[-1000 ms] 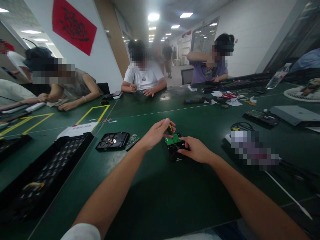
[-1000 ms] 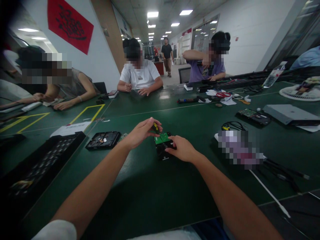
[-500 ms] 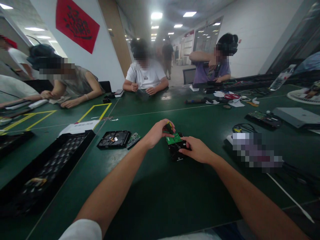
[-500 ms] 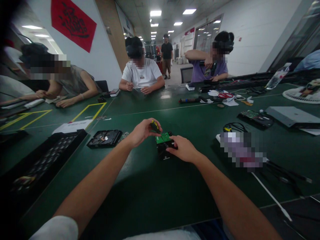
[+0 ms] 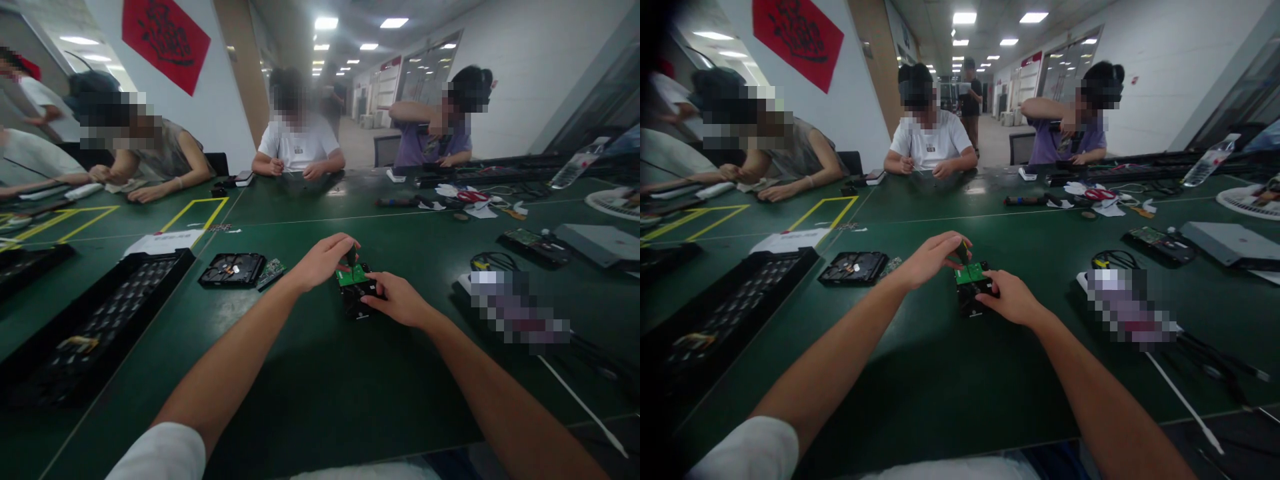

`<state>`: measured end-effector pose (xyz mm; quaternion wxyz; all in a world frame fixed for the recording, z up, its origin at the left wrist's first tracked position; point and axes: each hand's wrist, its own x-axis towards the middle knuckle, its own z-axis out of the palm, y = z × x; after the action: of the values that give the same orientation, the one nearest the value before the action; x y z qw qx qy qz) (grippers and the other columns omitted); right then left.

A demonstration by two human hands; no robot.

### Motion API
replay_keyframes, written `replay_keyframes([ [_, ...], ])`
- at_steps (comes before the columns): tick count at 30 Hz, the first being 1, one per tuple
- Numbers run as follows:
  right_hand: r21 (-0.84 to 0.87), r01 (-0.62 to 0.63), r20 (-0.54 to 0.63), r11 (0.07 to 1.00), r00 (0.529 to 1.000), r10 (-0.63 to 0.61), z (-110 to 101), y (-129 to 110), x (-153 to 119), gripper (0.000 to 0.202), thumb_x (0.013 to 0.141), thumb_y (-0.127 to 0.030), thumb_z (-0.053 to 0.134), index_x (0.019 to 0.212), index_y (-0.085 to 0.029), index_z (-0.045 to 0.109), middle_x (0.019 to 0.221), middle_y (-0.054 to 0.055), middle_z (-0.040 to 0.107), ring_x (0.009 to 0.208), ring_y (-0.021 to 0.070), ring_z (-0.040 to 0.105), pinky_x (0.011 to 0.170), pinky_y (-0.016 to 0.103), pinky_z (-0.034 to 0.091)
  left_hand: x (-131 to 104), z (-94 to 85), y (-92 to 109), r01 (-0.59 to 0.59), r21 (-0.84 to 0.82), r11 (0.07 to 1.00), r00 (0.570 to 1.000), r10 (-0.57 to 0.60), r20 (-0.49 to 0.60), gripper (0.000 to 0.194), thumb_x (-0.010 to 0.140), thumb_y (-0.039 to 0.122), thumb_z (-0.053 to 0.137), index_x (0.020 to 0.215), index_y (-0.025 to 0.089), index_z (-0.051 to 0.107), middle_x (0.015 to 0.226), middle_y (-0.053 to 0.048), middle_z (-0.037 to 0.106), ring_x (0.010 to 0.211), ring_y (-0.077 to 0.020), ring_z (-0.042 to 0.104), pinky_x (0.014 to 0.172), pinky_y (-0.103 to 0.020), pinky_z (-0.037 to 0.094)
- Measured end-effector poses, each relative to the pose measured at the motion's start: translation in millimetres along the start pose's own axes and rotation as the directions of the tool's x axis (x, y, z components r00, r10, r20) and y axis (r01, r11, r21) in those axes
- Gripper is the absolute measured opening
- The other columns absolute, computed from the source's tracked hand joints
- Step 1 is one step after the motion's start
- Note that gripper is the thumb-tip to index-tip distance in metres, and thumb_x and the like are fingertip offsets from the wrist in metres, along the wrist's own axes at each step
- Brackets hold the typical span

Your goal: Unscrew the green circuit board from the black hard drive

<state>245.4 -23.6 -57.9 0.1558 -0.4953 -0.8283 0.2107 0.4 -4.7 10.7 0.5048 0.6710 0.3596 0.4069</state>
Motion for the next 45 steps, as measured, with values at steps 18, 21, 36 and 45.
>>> replay_keyframes([
  [18, 0.082, 0.043, -0.015, 0.996, 0.999, -0.042, 4, 9, 1, 0.059, 0.095, -0.045, 0.072, 0.148, -0.022, 0.058, 0.096, 0.003, 0.064, 0.079, 0.0182, 0.058, 0.071, 0.033, 0.042, -1, -4.5, 1, -0.011, 0.186, 0.983, 0.999, 0.017, -0.033, 0.052, 0.099, 0.069, 0.056, 0.101, 0.019, 0.071, 0.096, -0.007, 0.068, 0.089, -0.0227, 0.066, 0.072, -0.033, 0.059],
  [21, 0.098, 0.030, -0.019, 0.995, 0.999, -0.028, 6, 10, 2, 0.061, 0.095, -0.046, 0.072, 0.149, -0.023, 0.057, 0.095, 0.002, 0.064, 0.078, 0.0180, 0.057, 0.071, 0.033, 0.041, 0, -5.3, 1, -0.010, 0.196, 0.980, 0.996, 0.027, -0.085, 0.052, 0.099, 0.068, 0.056, 0.099, 0.018, 0.072, 0.095, -0.007, 0.068, 0.089, -0.0226, 0.066, 0.073, -0.033, 0.059],
  [36, 0.138, 0.079, -0.070, 0.987, 0.995, -0.070, 10, 15, 3, 0.058, 0.092, -0.044, 0.077, 0.145, -0.024, 0.062, 0.094, 0.002, 0.063, 0.077, 0.0175, 0.057, 0.071, 0.032, 0.042, 2, -9.5, 1, 0.021, 0.221, 0.975, 0.996, -0.002, -0.089, 0.056, 0.099, 0.071, 0.053, 0.097, 0.017, 0.071, 0.096, -0.008, 0.068, 0.090, -0.0226, 0.067, 0.067, -0.031, 0.060],
  [45, 0.129, 0.084, -0.069, 0.988, 0.995, -0.075, 18, 0, 6, 0.052, 0.094, -0.042, 0.075, 0.140, -0.021, 0.066, 0.091, 0.003, 0.063, 0.074, 0.0174, 0.056, 0.068, 0.032, 0.041, 1, -13.2, 3, -0.031, 0.155, 0.987, 0.995, 0.045, -0.091, 0.043, 0.103, 0.051, 0.054, 0.120, 0.016, 0.072, 0.108, -0.012, 0.075, 0.099, -0.0234, 0.070, 0.059, -0.024, 0.057],
])
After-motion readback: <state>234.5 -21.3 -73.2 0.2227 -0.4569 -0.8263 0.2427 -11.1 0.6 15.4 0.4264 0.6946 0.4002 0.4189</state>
